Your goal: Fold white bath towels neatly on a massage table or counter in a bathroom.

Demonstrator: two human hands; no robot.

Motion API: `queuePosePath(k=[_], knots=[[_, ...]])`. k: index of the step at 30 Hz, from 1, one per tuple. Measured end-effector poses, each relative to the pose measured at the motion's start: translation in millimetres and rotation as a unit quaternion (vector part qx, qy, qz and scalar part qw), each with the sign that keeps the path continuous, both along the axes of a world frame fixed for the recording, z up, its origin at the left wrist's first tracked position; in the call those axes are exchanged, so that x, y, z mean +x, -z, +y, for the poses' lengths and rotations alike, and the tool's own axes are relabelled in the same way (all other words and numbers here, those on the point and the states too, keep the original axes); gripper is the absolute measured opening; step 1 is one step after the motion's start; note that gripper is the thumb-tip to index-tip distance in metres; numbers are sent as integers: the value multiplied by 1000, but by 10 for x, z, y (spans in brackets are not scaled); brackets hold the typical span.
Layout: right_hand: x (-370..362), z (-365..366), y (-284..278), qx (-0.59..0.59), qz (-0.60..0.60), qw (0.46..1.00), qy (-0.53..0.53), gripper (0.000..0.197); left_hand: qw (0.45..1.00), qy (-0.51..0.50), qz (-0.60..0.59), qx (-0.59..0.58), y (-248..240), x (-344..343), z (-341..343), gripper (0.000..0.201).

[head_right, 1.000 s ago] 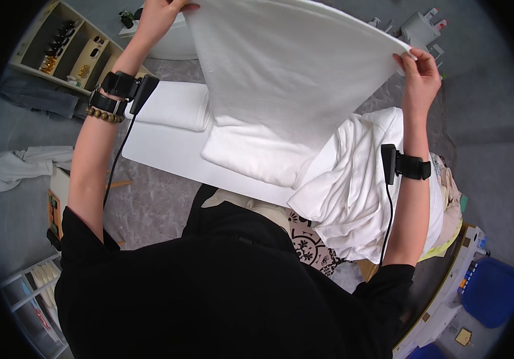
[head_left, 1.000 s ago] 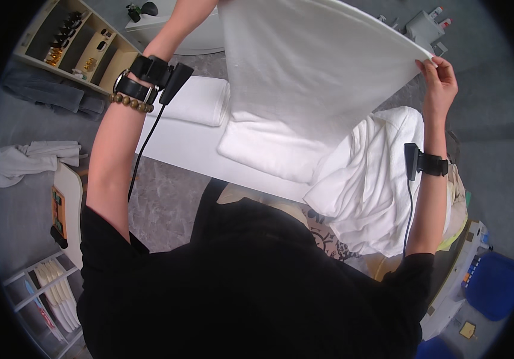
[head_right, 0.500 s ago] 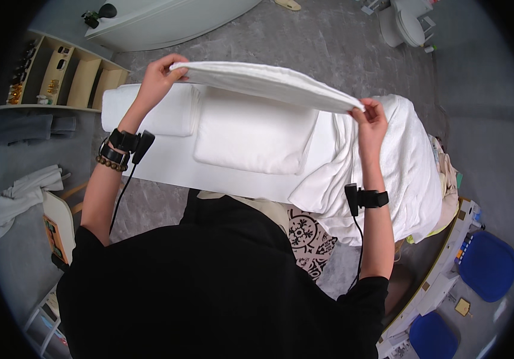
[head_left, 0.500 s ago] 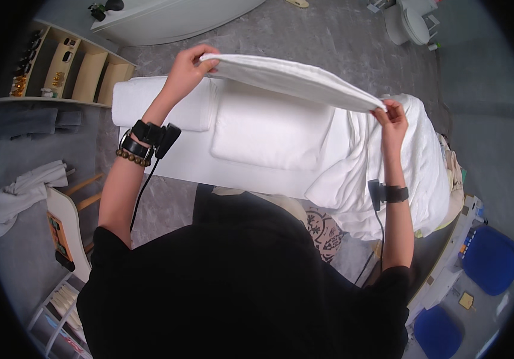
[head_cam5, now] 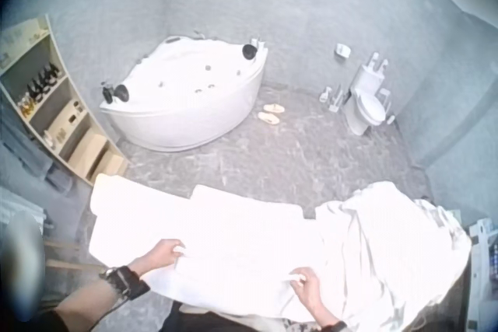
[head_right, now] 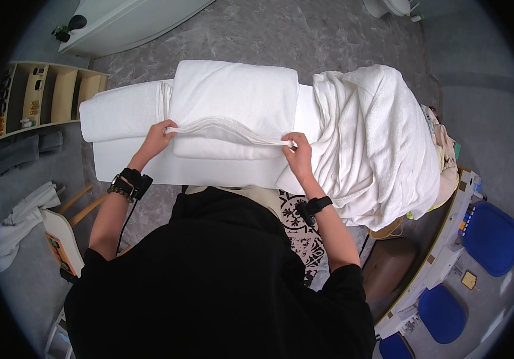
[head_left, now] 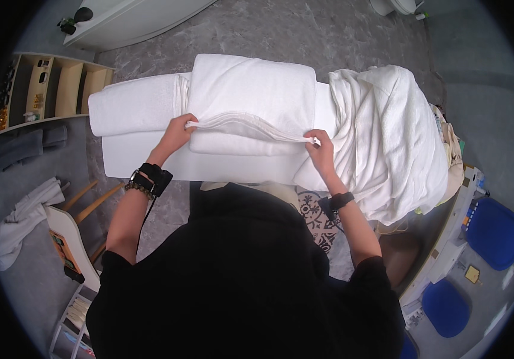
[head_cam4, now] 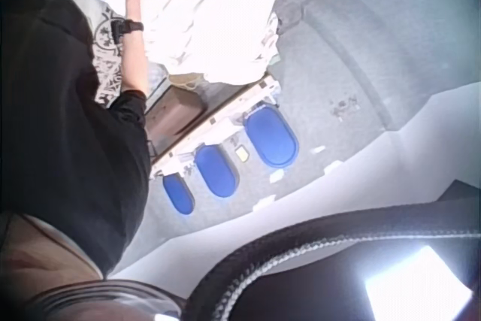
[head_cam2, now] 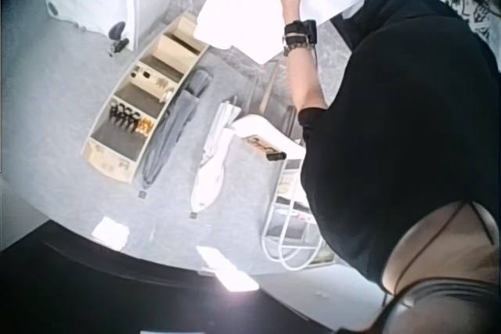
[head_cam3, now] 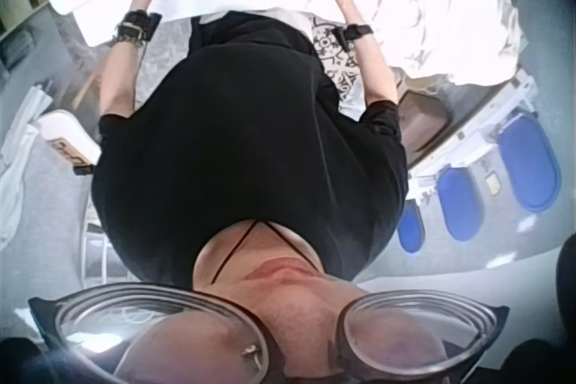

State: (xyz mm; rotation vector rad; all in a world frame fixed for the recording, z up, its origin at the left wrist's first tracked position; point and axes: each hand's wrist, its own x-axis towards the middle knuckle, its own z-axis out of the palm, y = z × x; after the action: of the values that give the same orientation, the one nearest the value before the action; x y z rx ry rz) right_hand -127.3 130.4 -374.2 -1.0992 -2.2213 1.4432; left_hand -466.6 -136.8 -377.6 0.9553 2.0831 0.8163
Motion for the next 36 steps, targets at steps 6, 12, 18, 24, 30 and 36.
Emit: queuePosePath(k=[6,12,18,24,30,36], knots=[[60,-209,125,63,-41,996,-56,23,974,145,123,-127,258,233,-20,21],[236,-292,378,73,-49,994,-67,29,972,184,143,-28,92,717,583,32],[356,-587,652,128,-79,976,158,37,966,245,55,67,299,1670,1177,52],[329,-543,859,-34,-97,980,169,29,946,288,145,-34,518,2020,1317,76],[368,-509,848,52,-73,988,129,22,949,262,160,-69,691,2040,1470,78],[494,-350,784,160,-120,978,61,21,930,279,229,-73,693,2070,1418,79]])
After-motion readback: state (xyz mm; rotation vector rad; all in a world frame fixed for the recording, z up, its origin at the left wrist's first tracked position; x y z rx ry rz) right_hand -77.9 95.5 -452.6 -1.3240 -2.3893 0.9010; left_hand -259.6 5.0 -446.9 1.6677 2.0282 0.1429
